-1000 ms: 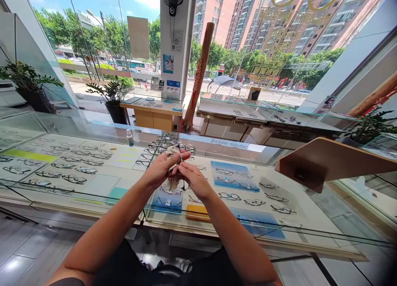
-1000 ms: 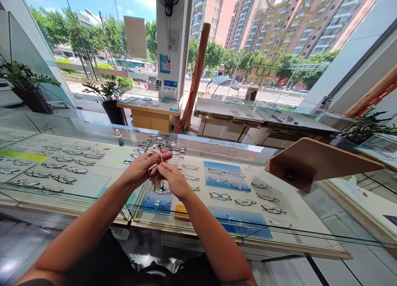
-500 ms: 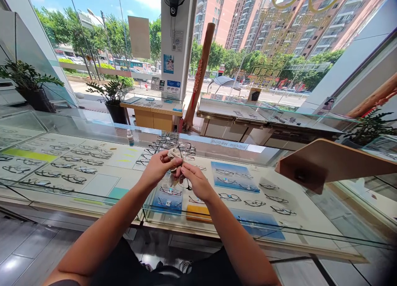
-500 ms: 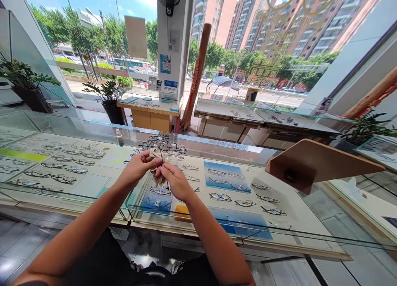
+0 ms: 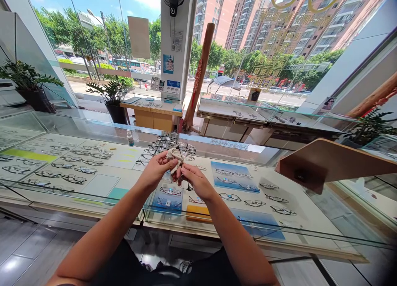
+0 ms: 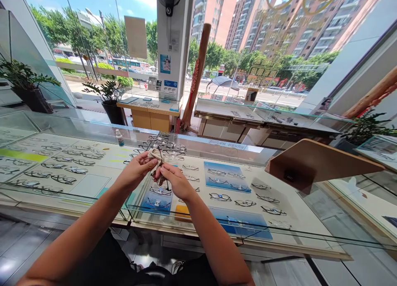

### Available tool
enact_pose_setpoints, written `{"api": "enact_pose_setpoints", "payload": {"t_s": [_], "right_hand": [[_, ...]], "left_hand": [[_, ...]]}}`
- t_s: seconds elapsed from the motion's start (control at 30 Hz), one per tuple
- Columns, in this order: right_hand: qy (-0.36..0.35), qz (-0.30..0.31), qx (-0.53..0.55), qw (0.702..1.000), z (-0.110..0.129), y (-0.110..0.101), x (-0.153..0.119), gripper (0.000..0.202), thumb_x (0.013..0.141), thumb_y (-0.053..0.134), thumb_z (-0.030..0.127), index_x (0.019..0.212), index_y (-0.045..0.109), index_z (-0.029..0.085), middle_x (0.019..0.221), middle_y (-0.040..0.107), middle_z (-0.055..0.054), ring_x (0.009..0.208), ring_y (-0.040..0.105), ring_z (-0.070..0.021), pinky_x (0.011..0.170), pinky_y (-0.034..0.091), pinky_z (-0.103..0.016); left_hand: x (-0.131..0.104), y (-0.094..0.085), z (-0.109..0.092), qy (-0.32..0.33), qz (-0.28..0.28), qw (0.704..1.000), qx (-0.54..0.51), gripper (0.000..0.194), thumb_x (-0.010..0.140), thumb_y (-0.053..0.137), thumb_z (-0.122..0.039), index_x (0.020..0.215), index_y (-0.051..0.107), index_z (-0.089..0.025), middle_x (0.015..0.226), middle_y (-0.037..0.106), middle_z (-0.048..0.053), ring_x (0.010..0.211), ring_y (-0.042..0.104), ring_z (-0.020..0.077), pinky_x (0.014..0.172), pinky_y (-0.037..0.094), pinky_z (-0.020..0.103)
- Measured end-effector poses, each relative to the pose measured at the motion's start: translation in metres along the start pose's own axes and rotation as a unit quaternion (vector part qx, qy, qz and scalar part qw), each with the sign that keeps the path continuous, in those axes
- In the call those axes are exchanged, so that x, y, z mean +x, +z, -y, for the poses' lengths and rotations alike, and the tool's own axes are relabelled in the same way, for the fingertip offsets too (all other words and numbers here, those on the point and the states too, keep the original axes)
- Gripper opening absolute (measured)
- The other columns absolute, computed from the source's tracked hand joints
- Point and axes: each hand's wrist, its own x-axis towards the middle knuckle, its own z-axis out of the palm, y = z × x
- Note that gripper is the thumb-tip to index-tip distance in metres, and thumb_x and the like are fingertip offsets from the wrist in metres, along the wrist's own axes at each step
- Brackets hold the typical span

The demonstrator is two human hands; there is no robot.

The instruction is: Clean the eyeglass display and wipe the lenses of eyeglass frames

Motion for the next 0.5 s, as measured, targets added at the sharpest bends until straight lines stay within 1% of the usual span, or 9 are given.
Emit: {"api": "enact_pose_setpoints", "payload": {"t_s": [0.13, 0.27, 0.37, 0.43, 0.5], "right_hand": [[-0.009, 0.011, -0.009, 1.0, -0.0003, 0.0019, -0.0005, 0.055, 0.104, 0.07, 0.072, 0.089, 0.068, 0.019, 0.095, 0.065, -0.006, 0.081, 0.059, -0.0187, 0.078, 0.048, -0.033], [-0.014, 0.012, -0.045, 0.999, 0.0004, 0.0017, -0.0031, 0.057, 0.107, 0.065, 0.074, 0.089, 0.066, 0.02, 0.096, 0.064, -0.006, 0.084, 0.058, -0.0197, 0.079, 0.05, -0.034], [-0.015, 0.017, -0.079, 0.997, 0.003, 0.0017, -0.0057, 0.057, 0.108, 0.063, 0.074, 0.09, 0.065, 0.02, 0.097, 0.065, -0.007, 0.085, 0.058, -0.0197, 0.08, 0.049, -0.034], [-0.014, 0.02, -0.076, 0.997, 0.005, 0.0019, -0.0071, 0.057, 0.108, 0.063, 0.073, 0.089, 0.064, 0.019, 0.097, 0.065, -0.007, 0.087, 0.058, -0.0203, 0.079, 0.05, -0.033], [-0.006, 0.017, -0.041, 0.999, 0.0067, 0.0016, -0.0077, 0.057, 0.106, 0.067, 0.073, 0.088, 0.064, 0.019, 0.096, 0.066, -0.008, 0.089, 0.06, -0.0213, 0.077, 0.05, -0.033]], "left_hand": [[-0.0006, 0.0043, -0.0016, -0.005, 0.004, 1.0, 0.005, 0.048, 0.078, 0.102, -0.05, 0.094, 0.071, -0.016, 0.066, 0.07, 0.001, 0.051, 0.062, 0.0168, 0.05, 0.052, 0.027], [0.0019, 0.0075, -0.0024, -0.018, 0.005, 1.0, -0.002, 0.052, 0.077, 0.101, -0.056, 0.091, 0.07, -0.017, 0.063, 0.069, 0.001, 0.045, 0.063, 0.0185, 0.045, 0.051, 0.028], [0.0051, 0.0081, -0.0021, -0.025, -0.001, 1.0, -0.004, 0.052, 0.082, 0.097, -0.061, 0.087, 0.069, -0.017, 0.061, 0.068, 0.001, 0.042, 0.062, 0.0181, 0.041, 0.049, 0.028], [0.0068, 0.0075, -0.0029, -0.018, -0.002, 1.0, -0.011, 0.052, 0.084, 0.096, -0.062, 0.087, 0.069, -0.017, 0.063, 0.068, 0.001, 0.042, 0.061, 0.0174, 0.04, 0.048, 0.027], [0.0075, 0.0064, -0.005, -0.011, 0.019, 1.0, -0.02, 0.052, 0.085, 0.096, -0.061, 0.09, 0.07, -0.017, 0.066, 0.07, 0.002, 0.044, 0.062, 0.018, 0.042, 0.051, 0.028]]}}
